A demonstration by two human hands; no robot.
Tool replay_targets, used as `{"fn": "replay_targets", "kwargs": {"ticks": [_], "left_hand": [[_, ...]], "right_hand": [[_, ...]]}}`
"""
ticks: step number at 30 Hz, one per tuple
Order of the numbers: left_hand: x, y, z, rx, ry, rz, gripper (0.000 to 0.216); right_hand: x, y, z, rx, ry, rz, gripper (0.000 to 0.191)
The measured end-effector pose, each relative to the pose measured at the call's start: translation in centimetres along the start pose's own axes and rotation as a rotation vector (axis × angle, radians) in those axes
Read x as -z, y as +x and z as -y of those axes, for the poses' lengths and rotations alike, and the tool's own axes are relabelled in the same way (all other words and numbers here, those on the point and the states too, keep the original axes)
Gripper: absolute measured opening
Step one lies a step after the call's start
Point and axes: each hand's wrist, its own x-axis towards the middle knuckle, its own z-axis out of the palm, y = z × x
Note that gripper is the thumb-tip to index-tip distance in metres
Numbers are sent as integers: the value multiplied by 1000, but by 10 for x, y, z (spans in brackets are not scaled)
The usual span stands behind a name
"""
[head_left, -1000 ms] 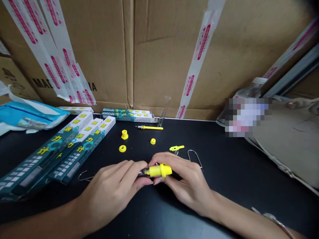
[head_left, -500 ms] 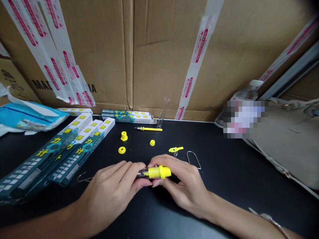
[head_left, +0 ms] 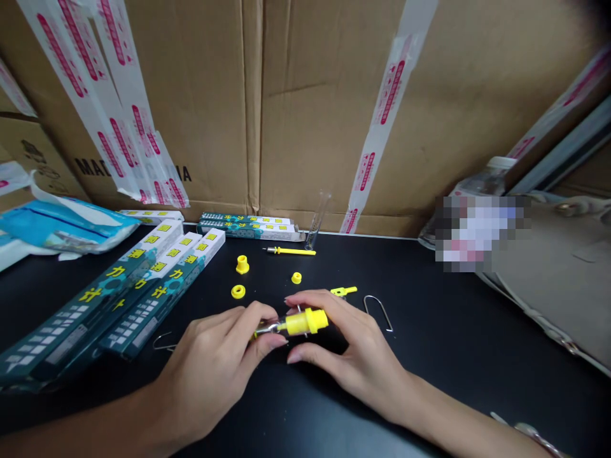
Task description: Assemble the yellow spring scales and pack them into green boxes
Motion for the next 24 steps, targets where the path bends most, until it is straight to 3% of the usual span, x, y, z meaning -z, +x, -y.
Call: {"fn": "replay_targets", "kwargs": {"ticks": [5,12,15,17,24], "left_hand": [[3,1,1,-24,78,-30,29],[6,8,-1,-319,307,-47,40],[3,9,-7,-374,328,-66,34],[2,9,-12,-335,268,-55,30],[17,27,-28,75,-166,208,29]], "right_hand": [[-2,2,0,-146,-19,71,18],[3,-3,9,-143,77,216,17],[4,-5,12,-139,145,271,19],[5,-5,11,-135,121,271,17],[-2,-2,7,-187,-28,243,18]]}}
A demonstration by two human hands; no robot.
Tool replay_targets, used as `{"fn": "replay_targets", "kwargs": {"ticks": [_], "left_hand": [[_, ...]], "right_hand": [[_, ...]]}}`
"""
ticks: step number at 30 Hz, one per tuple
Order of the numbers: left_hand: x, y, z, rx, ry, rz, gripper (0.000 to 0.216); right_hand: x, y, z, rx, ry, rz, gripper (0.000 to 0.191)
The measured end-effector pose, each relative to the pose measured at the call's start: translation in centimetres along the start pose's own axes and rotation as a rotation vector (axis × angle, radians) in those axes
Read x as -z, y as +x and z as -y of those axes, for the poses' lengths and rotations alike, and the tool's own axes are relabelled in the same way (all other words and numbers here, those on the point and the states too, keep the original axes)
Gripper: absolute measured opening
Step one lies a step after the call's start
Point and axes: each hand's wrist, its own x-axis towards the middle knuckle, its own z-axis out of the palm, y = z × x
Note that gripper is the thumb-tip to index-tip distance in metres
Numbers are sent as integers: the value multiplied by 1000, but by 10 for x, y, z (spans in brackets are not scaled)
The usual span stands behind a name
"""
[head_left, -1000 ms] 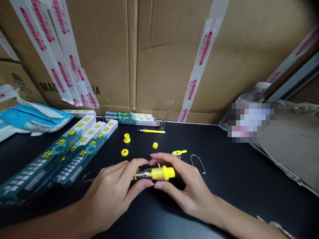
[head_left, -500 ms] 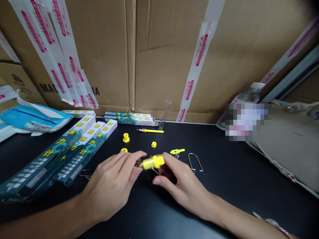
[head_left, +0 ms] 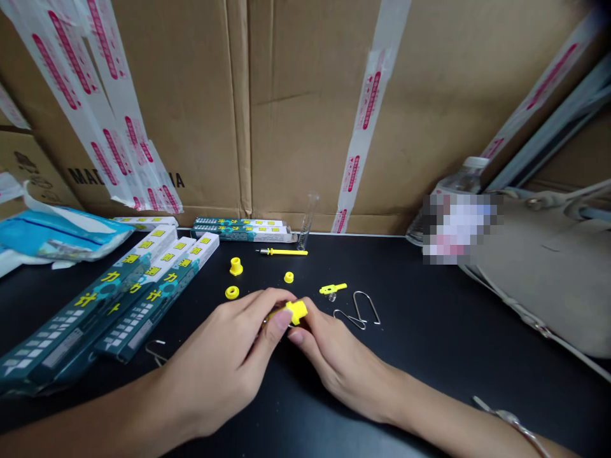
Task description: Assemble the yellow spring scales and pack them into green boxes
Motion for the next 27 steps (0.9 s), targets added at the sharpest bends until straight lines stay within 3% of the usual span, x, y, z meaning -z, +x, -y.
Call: {"fn": "replay_targets", "kwargs": {"ticks": [6,9,15,18,27], "left_hand": [[8,26,-5,151,8,142,39],[14,39,-1,164,-42,302,38],[21,55,1,227,-273,651,35],[18,57,1,262,-373,689,36],[12,52,4,257,-458,611,42]], "right_hand": [[-6,7,0,41,102,-52,16],[-4,9,-3,84,172,-54,8],[0,11,-2,140,196,-23,16],[0,11,2,111,187,-13,20],[-3,8,1,42,73,5,22]]}}
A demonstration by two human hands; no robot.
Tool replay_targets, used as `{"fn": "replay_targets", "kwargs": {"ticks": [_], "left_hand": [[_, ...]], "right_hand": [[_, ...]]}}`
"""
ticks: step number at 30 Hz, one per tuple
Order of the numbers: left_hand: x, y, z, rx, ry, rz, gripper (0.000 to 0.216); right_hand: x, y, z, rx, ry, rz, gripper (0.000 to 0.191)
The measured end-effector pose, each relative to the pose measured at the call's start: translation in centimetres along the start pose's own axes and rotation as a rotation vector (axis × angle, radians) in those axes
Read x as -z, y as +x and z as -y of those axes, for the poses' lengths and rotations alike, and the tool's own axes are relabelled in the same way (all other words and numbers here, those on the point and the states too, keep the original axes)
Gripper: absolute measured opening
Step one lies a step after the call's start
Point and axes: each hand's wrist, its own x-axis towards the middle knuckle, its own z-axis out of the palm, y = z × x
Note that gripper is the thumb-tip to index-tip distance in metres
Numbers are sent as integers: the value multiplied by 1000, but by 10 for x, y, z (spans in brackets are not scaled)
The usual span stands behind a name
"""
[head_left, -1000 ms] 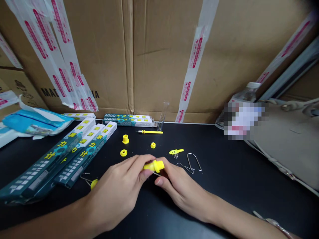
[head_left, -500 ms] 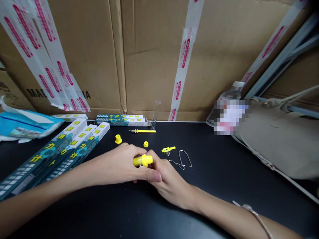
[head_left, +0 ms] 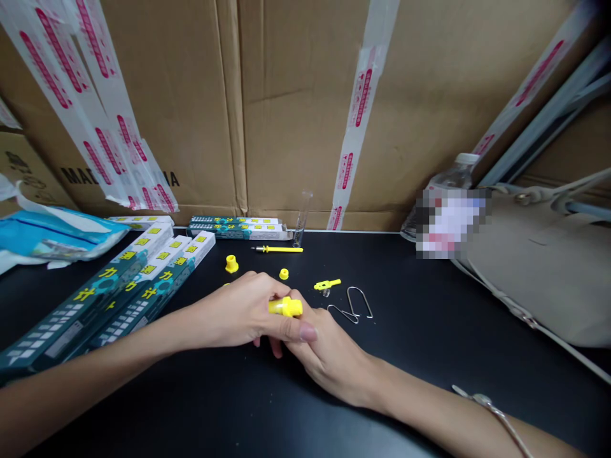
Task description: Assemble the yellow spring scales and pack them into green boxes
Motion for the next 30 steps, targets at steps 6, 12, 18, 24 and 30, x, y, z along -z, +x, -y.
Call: {"fn": "replay_targets", "kwargs": {"ticks": [6,12,18,24,30], "left_hand": [[-8,-1,5,35,72,-103,43],[-16,-4,2,12,81,-167,43],[-18,-6,-1,-1,56,-199,45],[-17,-5,-3,-27,101,-241,39],[-18,-11,-9,22,105,-246,37]], "right_hand": [[2,-1,3,23,37,12,33],[0,-3,1,14,-29,-26,37],[-3,-5,-3,-8,-66,-104,25],[-4,-5,-2,1,-74,-98,23],[-4,-5,0,23,-127,-85,28]]}}
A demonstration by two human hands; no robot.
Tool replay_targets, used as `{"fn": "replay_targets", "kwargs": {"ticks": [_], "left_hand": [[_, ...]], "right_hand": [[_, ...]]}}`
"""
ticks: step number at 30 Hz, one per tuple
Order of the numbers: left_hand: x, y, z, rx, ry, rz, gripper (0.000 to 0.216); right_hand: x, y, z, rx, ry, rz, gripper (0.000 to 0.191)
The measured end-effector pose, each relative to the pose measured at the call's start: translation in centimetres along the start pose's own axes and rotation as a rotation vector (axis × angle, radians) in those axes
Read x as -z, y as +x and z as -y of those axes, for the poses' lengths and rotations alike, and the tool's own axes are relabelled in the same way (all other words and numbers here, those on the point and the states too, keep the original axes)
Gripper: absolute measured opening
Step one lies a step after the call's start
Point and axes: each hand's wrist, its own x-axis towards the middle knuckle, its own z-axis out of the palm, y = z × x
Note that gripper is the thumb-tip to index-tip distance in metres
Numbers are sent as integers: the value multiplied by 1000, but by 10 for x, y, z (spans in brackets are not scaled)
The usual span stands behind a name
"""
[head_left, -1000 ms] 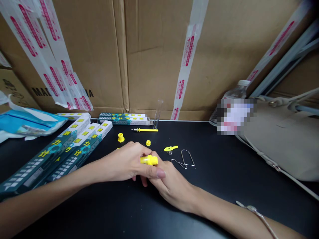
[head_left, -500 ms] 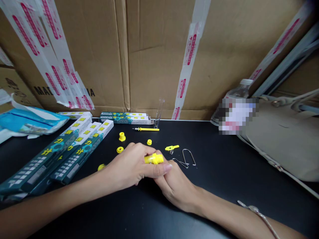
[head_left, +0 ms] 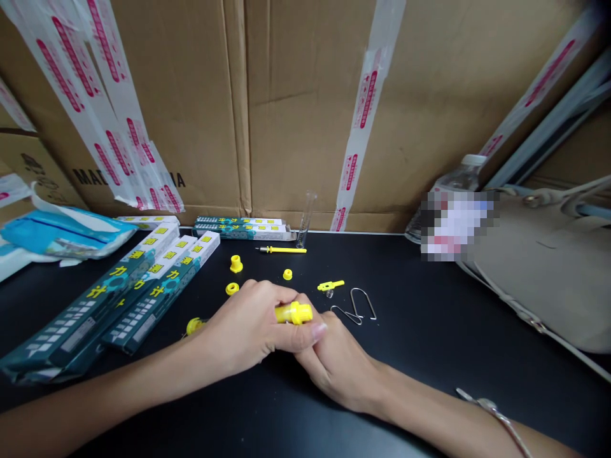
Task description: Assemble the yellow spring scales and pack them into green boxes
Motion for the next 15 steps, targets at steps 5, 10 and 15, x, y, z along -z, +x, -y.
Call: {"fn": "replay_targets", "kwargs": {"ticks": [5,10,15], "left_hand": [[1,-3,-5,35,37,-6,33],[5,0,-4,53,85,46,36],[5,3,10,7,65,25,48]], "right_hand": [[1,1,1,27,4,2,18],[1,1,-2,28,-60,53,21],[5,1,-4,9,-69,70,22]]}}
